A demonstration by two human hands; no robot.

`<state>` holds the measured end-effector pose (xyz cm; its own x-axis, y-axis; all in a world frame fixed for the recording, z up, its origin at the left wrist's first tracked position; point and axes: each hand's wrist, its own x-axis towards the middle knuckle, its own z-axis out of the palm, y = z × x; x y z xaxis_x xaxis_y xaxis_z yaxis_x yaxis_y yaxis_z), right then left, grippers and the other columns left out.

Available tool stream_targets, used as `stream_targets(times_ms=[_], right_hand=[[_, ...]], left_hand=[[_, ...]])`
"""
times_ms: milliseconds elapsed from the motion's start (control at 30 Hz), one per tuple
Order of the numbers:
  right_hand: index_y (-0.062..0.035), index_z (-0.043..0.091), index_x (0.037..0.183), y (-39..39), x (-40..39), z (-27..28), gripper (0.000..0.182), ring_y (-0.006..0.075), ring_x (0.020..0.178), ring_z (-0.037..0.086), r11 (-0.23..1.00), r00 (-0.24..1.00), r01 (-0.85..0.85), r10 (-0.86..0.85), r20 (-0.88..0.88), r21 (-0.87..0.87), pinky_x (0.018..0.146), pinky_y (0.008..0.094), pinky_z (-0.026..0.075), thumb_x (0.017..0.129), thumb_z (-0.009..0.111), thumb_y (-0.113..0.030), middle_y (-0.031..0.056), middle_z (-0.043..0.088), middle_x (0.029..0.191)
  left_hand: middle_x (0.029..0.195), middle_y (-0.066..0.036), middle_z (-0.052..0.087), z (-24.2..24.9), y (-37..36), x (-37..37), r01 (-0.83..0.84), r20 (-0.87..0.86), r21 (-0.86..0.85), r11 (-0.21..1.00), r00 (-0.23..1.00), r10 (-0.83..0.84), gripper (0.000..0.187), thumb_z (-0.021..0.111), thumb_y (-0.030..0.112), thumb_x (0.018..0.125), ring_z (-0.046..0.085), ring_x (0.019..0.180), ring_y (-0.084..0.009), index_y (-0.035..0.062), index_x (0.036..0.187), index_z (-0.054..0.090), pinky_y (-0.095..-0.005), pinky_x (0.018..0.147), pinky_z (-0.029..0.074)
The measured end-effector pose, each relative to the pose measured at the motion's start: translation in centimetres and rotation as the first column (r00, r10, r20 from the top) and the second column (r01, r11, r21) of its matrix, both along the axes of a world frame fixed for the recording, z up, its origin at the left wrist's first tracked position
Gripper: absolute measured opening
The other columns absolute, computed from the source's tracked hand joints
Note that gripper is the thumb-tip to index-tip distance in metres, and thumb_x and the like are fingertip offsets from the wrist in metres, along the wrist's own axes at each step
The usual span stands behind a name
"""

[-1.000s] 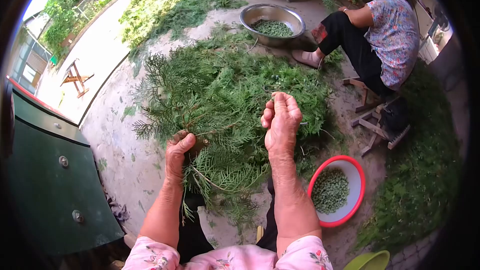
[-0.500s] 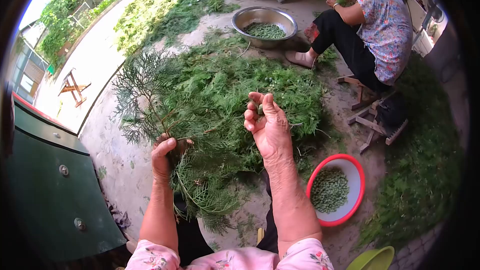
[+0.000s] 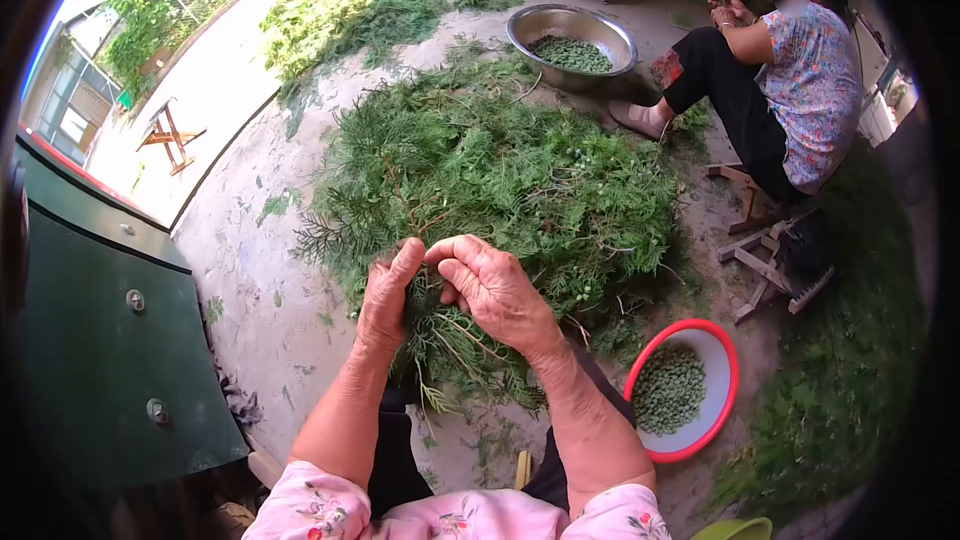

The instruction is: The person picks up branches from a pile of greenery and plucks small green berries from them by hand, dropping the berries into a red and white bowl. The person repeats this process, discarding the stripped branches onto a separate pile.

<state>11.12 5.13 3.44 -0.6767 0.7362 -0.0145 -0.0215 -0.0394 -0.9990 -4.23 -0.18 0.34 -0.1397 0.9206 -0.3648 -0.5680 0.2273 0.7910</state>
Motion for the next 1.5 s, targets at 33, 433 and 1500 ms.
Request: stream_targets(times_ms=[33,433,1500], right_hand=[[-0.0017,0.055,0.104,-0.3,-0.2,-0.1,0.018,0.0065,0.062,0.054,0.996,0.999,0.036,-0.037,0.013,0.078,0.054,0.0200,0.044,0.091,0.047,-0.011,0.0021,0.056,0.077],[-0.0014,0.056,0.091,2.6,1.7,-0.3,0.015,0.0117,0.067,0.055,0.855,0.753,0.413,-0.514,-0.410,-0.313,0.056,0.0234,0.044,0.089,0.053,-0.017,0.0048,0.057,0.078],[-0.0054,0.049,0.121,4.3,3.7,-0.4,0.034,0.0067,0.048,0.041,0.874,0.677,0.193,-0.448,-0.584,-0.446,0.041,0.0204,0.033,0.088,0.054,-0.015,-0.0004,0.048,0.065]], left_hand=[[0.079,-0.001,0.060,0.4,0.1,0.4,-0.013,-0.066,0.060,0.998,0.998,0.017,0.026,0.063,0.029,0.083,0.055,0.067,-0.0090,0.0038,0.090,0.060,-0.0233,0.060,0.045],[0.083,0.001,0.060,-0.1,0.0,-0.6,-0.125,0.033,0.070,0.990,0.992,0.123,0.014,0.069,0.012,0.077,0.056,0.073,-0.0093,0.0075,0.087,0.059,-0.0243,0.066,0.048],[0.080,-0.001,0.062,-0.6,0.4,-2.7,-0.023,0.011,0.008,1.000,1.000,0.023,0.013,0.068,0.016,0.078,0.058,0.071,-0.0115,0.0071,0.084,0.060,-0.0249,0.068,0.048]])
